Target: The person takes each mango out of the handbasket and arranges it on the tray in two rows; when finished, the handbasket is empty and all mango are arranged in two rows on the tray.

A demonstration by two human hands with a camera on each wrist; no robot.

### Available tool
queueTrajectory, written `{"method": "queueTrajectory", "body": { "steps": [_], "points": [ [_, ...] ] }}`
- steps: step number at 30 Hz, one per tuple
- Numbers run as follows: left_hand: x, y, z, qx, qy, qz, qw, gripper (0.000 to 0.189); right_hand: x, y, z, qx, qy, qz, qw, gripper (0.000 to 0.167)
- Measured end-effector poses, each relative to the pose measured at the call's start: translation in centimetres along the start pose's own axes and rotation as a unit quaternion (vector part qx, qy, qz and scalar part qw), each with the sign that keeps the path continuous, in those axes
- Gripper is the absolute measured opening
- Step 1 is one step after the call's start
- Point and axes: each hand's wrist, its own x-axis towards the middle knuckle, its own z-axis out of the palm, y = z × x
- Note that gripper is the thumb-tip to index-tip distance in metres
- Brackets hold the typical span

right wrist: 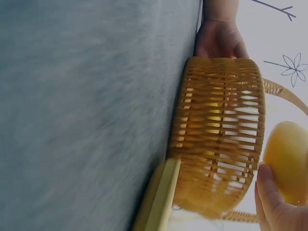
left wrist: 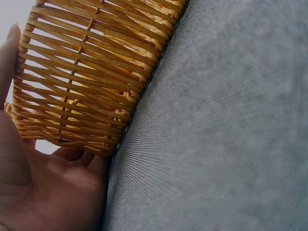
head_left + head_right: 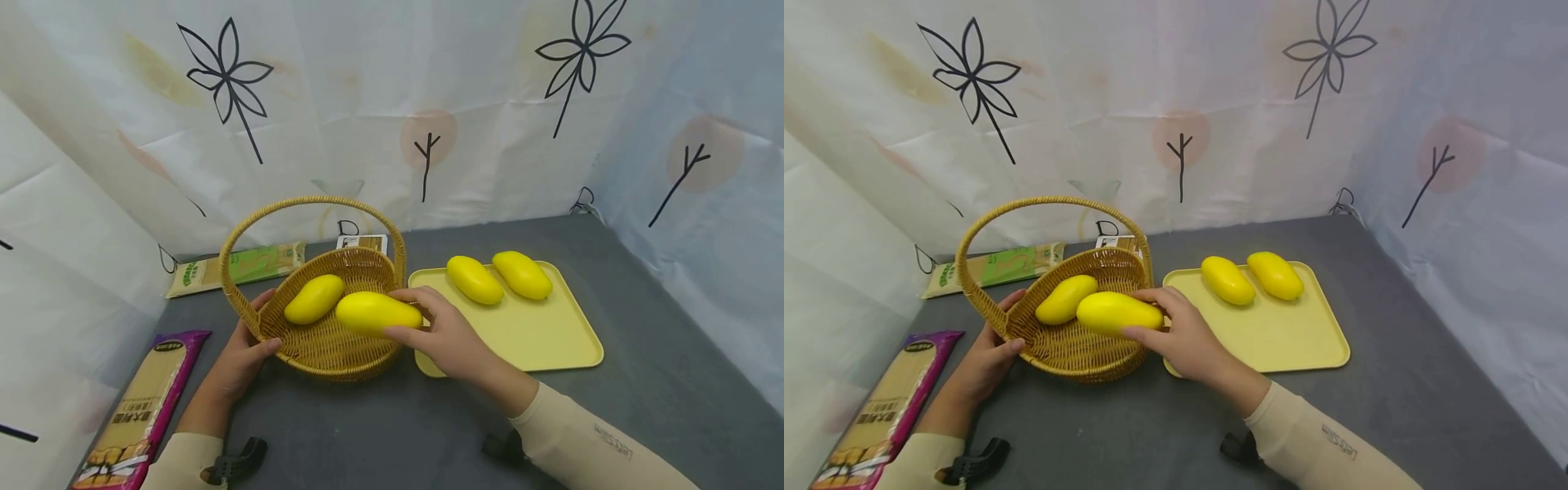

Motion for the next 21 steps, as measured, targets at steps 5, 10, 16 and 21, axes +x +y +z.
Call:
{"method": "queueTrajectory", "body": {
  "steps": [5, 10, 16, 21],
  "points": [
    [0.0, 0.1, 0.1, 0.001, 0.000, 0.002, 1.0000, 0.083, -1.4, 0.8, -1.7, 0.042, -0.019, 0.015, 0.9988, 0.057],
    [0.0, 0.2, 0.2, -0.001, 0.003, 0.002, 1.0000, 0.083, -2.5, 1.4, -3.6, 0.070, -0.029, 0.038, 0.9964, 0.060],
    [0.0, 0.1, 0.1, 0.001, 0.001, -0.001, 1.0000, 0.083, -3.6, 2.4, -5.4, 0.117, -0.017, 0.080, 0.9898, 0.062],
    [0.0, 0.0, 0.0, 0.005, 0.003, -0.001, 1.0000, 0.083, -4.5, 3.2, -7.0, 0.114, 0.002, 0.127, 0.9853, 0.068]
  ]
}}
